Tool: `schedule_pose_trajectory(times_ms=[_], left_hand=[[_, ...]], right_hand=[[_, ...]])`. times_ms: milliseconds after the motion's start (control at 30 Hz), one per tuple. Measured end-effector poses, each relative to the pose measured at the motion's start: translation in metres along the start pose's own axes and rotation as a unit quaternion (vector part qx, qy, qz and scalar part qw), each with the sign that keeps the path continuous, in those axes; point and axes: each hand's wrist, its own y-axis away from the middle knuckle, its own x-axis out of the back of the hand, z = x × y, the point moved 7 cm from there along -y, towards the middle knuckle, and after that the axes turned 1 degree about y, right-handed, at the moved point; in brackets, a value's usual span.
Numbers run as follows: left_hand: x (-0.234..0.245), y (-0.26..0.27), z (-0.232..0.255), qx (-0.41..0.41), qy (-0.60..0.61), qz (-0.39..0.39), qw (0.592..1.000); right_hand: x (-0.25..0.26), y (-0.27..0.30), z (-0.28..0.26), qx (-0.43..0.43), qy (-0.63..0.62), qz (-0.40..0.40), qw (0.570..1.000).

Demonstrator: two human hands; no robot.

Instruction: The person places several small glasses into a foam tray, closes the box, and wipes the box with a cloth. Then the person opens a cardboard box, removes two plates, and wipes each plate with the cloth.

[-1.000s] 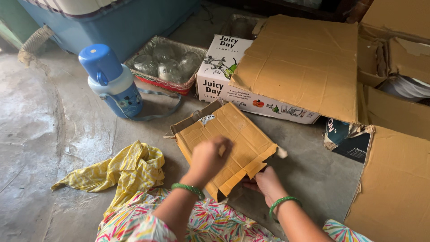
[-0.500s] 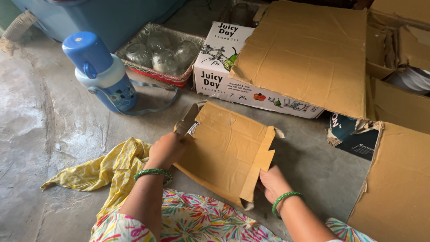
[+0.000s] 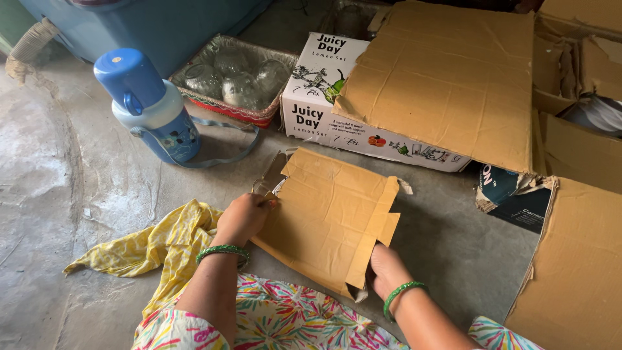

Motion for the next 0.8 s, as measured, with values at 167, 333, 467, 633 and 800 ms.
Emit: schedule_pose_trajectory(times_ms=[167, 333, 467, 633, 800], left_hand=[[0.002, -0.001, -0.004, 0.01, 0.009, 0.013, 1.0], [0.011, 0.0, -0.005, 0.026, 0.006, 0.055, 0.998], [0.023, 0.003, -0.007, 0.065, -0.034, 0.113, 0.991], [0.05, 0.0, -0.038, 0.111, -0.074, 0.218, 0.967], [0.065, 0.004, -0.05, 0.117, -0.106, 0.276, 0.948]], right_hand=[[0.004, 0.021, -0.057, 0.059, 0.144, 0.124, 0.98], [0.044, 0.023, -0.112, 0.191, 0.111, 0.101, 0.97], [0.069, 0.035, -0.144, 0.224, 0.123, 0.125, 0.959], [0.079, 0.046, -0.165, 0.238, 0.134, 0.138, 0.952], [0.087, 0.037, -0.158, 0.212, 0.098, 0.137, 0.962]])
